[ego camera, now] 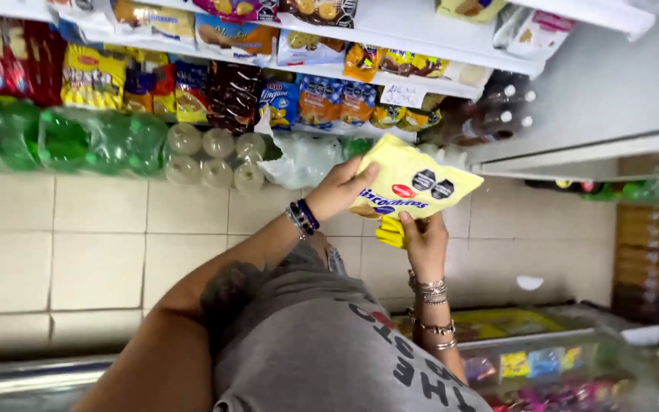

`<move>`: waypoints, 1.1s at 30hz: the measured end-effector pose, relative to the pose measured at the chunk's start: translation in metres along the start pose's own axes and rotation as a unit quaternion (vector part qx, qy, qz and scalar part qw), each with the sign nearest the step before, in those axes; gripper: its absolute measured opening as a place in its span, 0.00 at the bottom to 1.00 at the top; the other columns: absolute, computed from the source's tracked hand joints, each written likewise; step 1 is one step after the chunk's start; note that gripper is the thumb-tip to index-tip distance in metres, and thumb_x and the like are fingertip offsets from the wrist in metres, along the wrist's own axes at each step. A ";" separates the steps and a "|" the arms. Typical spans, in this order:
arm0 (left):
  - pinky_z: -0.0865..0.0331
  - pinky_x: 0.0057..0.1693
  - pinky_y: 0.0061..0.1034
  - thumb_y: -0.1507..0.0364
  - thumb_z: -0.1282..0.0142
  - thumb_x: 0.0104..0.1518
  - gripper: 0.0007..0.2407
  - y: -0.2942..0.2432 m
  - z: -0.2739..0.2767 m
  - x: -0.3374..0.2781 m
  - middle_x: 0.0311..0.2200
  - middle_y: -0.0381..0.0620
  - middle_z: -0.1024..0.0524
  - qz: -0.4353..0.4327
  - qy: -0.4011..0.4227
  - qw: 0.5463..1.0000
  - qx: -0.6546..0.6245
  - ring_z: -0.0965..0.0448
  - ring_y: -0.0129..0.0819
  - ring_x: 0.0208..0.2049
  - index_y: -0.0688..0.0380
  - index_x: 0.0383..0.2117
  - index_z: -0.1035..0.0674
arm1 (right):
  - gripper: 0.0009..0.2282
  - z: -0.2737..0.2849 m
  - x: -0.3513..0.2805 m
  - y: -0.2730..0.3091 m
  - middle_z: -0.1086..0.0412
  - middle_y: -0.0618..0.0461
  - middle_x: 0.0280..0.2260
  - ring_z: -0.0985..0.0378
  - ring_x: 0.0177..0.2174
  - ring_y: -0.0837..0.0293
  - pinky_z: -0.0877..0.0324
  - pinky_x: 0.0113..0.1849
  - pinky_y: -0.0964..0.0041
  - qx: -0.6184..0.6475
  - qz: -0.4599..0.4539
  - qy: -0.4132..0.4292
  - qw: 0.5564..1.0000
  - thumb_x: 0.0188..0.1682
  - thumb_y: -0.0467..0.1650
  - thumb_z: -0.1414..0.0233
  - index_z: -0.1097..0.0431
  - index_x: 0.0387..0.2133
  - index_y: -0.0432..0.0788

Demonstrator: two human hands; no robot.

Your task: A person at a grocery store checkout counter picks up and inspects bags of snacks while waiting for the cashier.

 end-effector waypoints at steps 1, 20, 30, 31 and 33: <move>0.33 0.62 0.48 0.54 0.44 0.62 0.25 -0.007 -0.010 0.017 0.48 0.62 0.20 -0.001 0.029 1.000 0.004 0.23 0.48 0.54 0.59 0.58 0.24 | 0.19 0.002 0.019 0.002 0.30 0.25 0.45 0.26 0.48 0.27 0.27 0.44 0.33 0.007 0.026 -0.002 1.000 0.52 0.27 0.41 0.37 0.52 0.28; 0.26 0.52 0.45 0.46 0.60 0.61 0.20 0.062 -0.112 0.361 0.34 0.49 0.16 -0.133 -0.392 0.905 0.100 0.16 0.52 0.46 0.41 0.46 0.24 | 0.33 0.039 0.383 -0.084 0.40 0.31 0.60 0.33 0.59 0.37 0.33 0.56 0.35 0.110 0.001 0.130 0.985 0.60 0.51 0.54 0.49 0.67 0.38; 0.20 0.44 0.39 0.72 0.47 0.42 0.08 0.060 -0.086 0.606 0.33 0.39 0.16 -0.113 -0.429 0.890 0.105 0.22 0.41 0.48 0.48 0.25 0.16 | 0.38 0.033 0.502 -0.065 0.26 0.44 0.55 0.13 0.48 0.51 0.12 0.45 0.57 0.155 0.012 -0.004 0.988 0.34 0.50 0.51 0.38 0.58 0.41; 0.19 0.37 0.39 0.74 0.43 0.37 0.08 0.067 -0.081 0.636 0.34 0.39 0.20 -0.180 -0.495 0.844 0.102 0.30 0.45 0.52 0.51 0.25 0.19 | 0.39 0.033 0.505 -0.065 0.29 0.42 0.58 0.13 0.48 0.49 0.13 0.45 0.54 0.161 0.013 -0.027 0.987 0.32 0.49 0.48 0.41 0.60 0.43; 0.26 0.55 0.43 0.56 0.35 0.47 0.21 0.077 -0.072 0.579 0.52 0.47 0.33 -0.143 -0.468 0.855 0.172 0.36 0.52 0.62 0.45 0.45 0.28 | 0.42 0.034 0.519 -0.076 0.29 0.41 0.59 0.13 0.50 0.48 0.10 0.46 0.56 0.144 0.071 -0.013 0.987 0.32 0.49 0.42 0.43 0.60 0.42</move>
Point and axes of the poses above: each hand's wrist, its own x-axis towards the middle knuckle, its own z-axis out of the back of the hand, y = z × x, the point moved 5 cm from there along x, towards the middle knuckle
